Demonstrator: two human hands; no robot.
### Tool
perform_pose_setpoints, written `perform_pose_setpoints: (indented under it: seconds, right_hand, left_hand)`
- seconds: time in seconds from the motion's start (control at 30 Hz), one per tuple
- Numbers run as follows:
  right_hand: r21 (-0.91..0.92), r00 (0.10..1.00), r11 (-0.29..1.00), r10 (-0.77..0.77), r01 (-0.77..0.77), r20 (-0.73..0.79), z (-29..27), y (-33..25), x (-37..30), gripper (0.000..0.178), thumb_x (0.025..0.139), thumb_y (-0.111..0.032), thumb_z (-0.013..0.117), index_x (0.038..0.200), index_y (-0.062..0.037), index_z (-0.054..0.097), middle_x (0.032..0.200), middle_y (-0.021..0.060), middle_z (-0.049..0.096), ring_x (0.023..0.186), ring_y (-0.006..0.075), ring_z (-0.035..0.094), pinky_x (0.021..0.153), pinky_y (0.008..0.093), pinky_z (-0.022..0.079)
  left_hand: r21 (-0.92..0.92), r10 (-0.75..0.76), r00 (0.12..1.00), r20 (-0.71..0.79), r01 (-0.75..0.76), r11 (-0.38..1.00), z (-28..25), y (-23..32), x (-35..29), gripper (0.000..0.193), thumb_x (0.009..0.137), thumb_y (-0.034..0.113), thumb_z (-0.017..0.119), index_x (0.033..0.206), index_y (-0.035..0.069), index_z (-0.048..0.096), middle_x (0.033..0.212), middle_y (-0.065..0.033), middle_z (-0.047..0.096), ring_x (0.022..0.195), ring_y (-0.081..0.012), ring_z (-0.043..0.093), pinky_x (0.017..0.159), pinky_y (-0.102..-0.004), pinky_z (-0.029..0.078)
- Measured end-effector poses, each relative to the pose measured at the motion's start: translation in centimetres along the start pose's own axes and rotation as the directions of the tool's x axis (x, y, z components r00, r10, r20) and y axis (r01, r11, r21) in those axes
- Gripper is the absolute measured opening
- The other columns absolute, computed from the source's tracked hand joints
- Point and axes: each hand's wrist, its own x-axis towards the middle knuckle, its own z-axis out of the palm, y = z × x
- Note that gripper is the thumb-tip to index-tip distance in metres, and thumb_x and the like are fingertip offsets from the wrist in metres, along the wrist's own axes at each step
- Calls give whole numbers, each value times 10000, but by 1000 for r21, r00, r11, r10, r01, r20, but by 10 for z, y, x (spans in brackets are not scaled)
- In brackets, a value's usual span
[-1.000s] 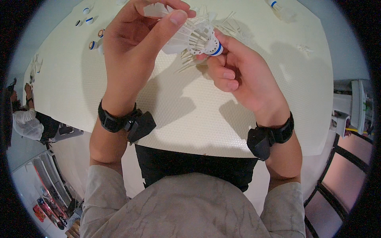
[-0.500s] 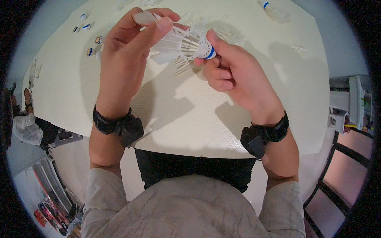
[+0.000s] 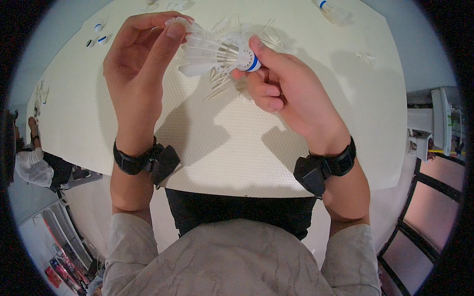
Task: Assembling shuttlecocks by inserting feathers into a base.
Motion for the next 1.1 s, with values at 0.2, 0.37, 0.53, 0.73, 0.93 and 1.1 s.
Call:
perform_pose_setpoints:
  seconds: [0.2,0.37,0.53,0.73,0.93,1.1]
  right_hand:
    - [41,999,998,36,-37,28,-3,0,2,553,1040,-443,464,1009,89,610,583,-63,337,504,34,252,458,208,198]
    - [8,1000,1000,6,-7,17,-4,2,0,535,1040,-434,469,1015,77,625,591,-71,346,515,33,259,460,207,196]
    - [-66,1000,998,9,-10,-12,-2,0,1,520,1039,-433,471,990,54,647,592,-73,338,520,32,265,461,211,198]
    - [-222,998,974,-52,42,-38,0,4,3,483,1028,-429,497,941,16,663,600,-75,338,526,33,277,468,223,196]
    - [-243,998,970,-40,28,-44,2,6,2,464,1013,-442,528,858,-16,631,608,-78,351,530,30,279,473,223,191]
    - [-259,998,965,-44,33,-39,4,5,1,447,1007,-446,538,786,-59,581,610,-76,365,530,28,285,473,219,192]
  left_hand:
    - [11,-18,998,53,18,1000,1,6,0,105,928,72,669,1006,16,627,1047,-97,681,955,-134,648,847,-262,506]
    - [-34,-136,990,26,137,990,10,5,-3,150,890,32,679,1025,39,614,984,-64,672,910,-111,630,837,-270,491]
    - [285,-284,903,322,194,939,3,11,-1,332,849,175,760,1123,16,661,984,-38,701,927,-110,656,790,-235,492]
    - [391,-78,961,265,-33,920,1,7,0,337,804,91,752,1129,41,681,976,-27,706,913,-98,650,817,-247,509]
    - [348,-187,948,257,90,933,8,15,-2,339,798,9,712,1134,31,672,948,-18,682,890,-97,641,845,-251,514]
    - [356,-168,946,277,62,932,8,14,-3,352,794,-12,702,1142,25,660,949,-22,674,906,-102,639,847,-252,513]
